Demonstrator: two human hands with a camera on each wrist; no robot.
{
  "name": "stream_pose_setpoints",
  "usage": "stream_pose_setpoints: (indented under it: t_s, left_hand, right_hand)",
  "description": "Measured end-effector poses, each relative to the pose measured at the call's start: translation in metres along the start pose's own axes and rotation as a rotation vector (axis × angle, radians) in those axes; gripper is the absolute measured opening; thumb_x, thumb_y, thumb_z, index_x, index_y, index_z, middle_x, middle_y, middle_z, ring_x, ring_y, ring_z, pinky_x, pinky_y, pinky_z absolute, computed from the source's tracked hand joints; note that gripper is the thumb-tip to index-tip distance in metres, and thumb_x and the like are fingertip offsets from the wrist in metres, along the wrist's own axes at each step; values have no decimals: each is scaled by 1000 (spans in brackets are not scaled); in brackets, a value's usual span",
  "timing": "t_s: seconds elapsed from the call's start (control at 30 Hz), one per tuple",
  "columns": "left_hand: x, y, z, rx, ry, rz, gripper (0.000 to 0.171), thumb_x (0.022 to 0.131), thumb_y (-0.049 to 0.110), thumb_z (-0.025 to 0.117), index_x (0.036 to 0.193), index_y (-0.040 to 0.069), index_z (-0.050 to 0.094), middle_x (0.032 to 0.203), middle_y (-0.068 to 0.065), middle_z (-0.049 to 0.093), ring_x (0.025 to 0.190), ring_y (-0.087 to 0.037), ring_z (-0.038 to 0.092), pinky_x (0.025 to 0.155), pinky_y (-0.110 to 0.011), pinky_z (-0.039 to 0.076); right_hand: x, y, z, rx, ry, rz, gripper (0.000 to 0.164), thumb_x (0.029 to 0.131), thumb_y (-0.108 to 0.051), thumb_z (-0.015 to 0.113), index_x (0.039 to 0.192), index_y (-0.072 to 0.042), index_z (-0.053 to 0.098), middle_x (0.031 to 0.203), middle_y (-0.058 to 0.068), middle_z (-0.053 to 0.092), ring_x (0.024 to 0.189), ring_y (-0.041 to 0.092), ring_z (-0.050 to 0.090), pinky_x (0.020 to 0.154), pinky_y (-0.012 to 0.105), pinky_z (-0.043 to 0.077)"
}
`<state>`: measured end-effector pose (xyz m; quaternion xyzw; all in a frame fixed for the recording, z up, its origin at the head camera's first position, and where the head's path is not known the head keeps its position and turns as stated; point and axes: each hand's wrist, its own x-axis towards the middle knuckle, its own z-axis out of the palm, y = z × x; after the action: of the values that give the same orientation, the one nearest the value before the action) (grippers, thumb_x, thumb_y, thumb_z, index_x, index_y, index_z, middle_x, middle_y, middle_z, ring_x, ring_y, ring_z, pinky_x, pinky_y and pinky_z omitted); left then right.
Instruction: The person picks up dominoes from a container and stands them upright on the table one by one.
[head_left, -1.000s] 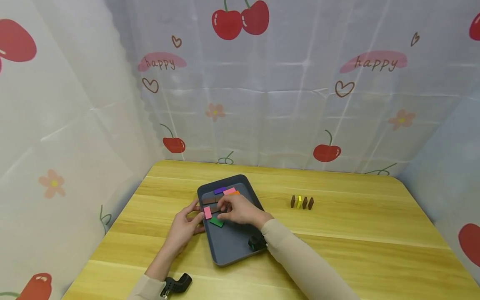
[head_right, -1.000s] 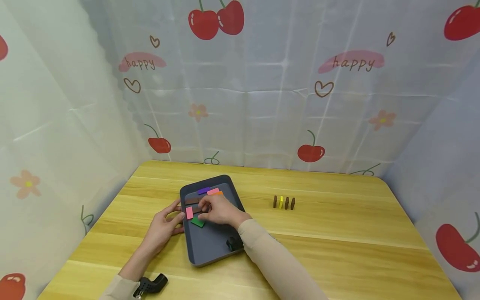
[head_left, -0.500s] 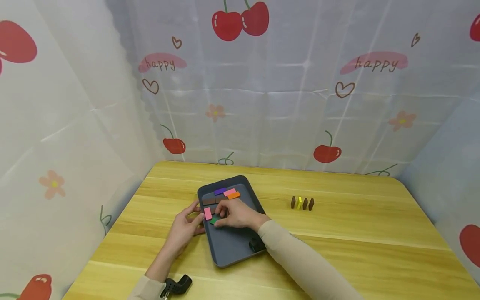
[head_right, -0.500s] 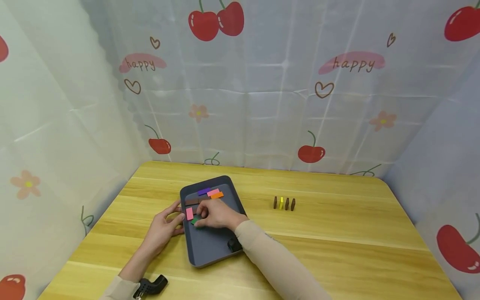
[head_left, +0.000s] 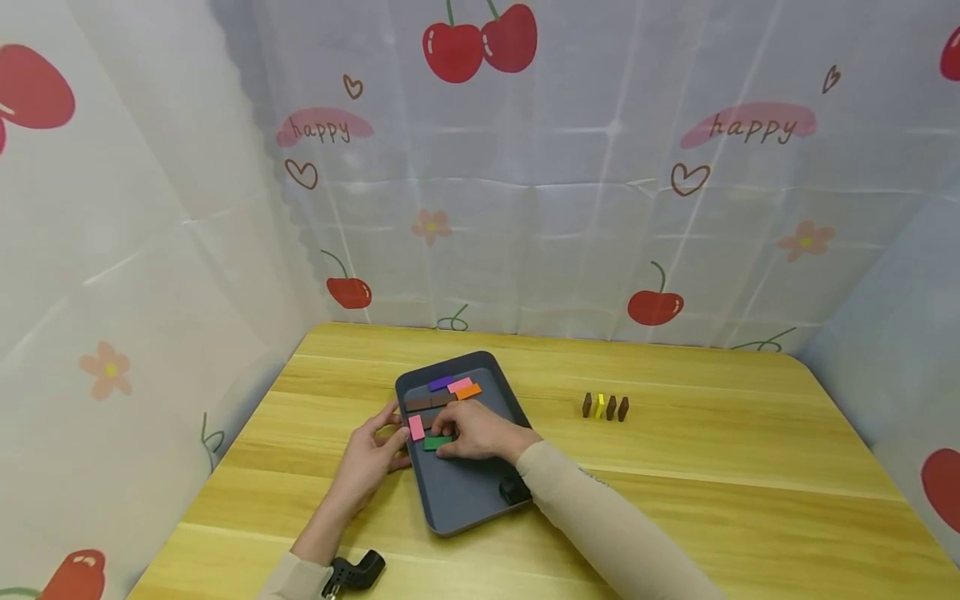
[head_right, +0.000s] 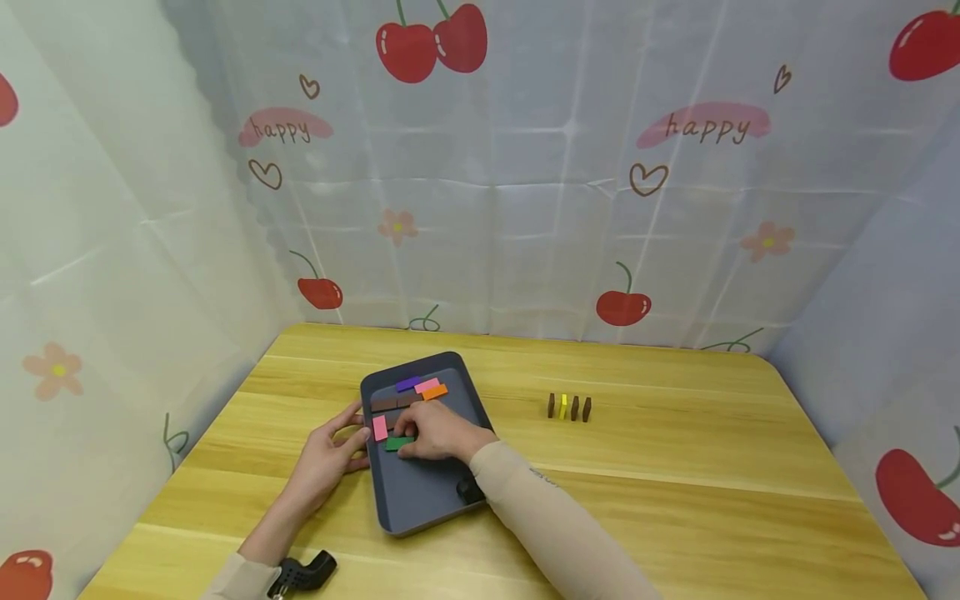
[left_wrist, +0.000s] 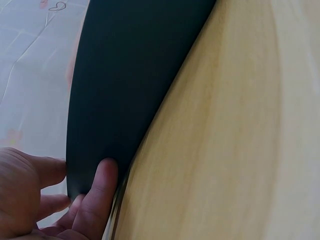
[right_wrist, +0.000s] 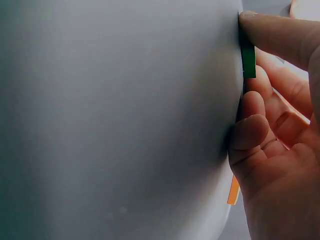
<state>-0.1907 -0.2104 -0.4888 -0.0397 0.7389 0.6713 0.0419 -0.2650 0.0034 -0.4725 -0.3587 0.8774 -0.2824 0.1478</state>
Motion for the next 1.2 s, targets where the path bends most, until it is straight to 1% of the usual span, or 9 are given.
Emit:
stream_pose_setpoints:
  t_s: [0.23, 0.57, 0.8, 1.0, 1.2]
  left_hand:
    - [0, 0, 1, -7, -3, 9, 60, 106, 10, 58, 161, 12, 36, 141, -21, 43, 111, -32, 68, 79, -37, 67]
    - [0, -2, 1, -8, -4, 11, 60, 106, 9, 58, 161, 11, 35, 140, -21, 43, 113, -32, 68, 80, -37, 67]
    - [1, -2, 1, -11, -15, 11, 61, 106, 9, 58, 162, 9, 33, 143, -21, 44, 121, -36, 65, 82, -37, 66]
    - [0, -1, 1, -14, -16, 8, 61, 106, 9, 58, 162, 9, 34, 143, -21, 43, 121, -37, 65, 82, -37, 66]
    - [0, 0, 1, -14, -18, 6, 61, 106, 9, 58, 162, 9, 34, 143, -21, 43, 121, -38, 65, 82, -37, 67]
  right_hand:
    - [-1, 1, 0, -23, -7, -19, 17, 91, -26, 80, 107, -19, 78, 99, -5, 65, 84, 4, 58, 79, 17, 54]
    - [-1, 3, 0, -27, -6, -33, 16, 92, -25, 80, 106, -19, 78, 98, -5, 65, 82, 4, 57, 76, 17, 53]
    - [-3, 2, -4, 18, -9, -38, 14, 92, -23, 79, 106, -19, 78, 97, -3, 65, 80, 4, 56, 73, 17, 51]
    - [-4, 2, -7, 66, -7, -31, 14, 93, -22, 77, 107, -20, 78, 98, -2, 65, 80, 6, 57, 72, 18, 51]
    - [-5, 3, -8, 84, -1, -31, 12, 95, -22, 76, 106, -21, 77, 98, -4, 64, 80, 6, 56, 72, 19, 51]
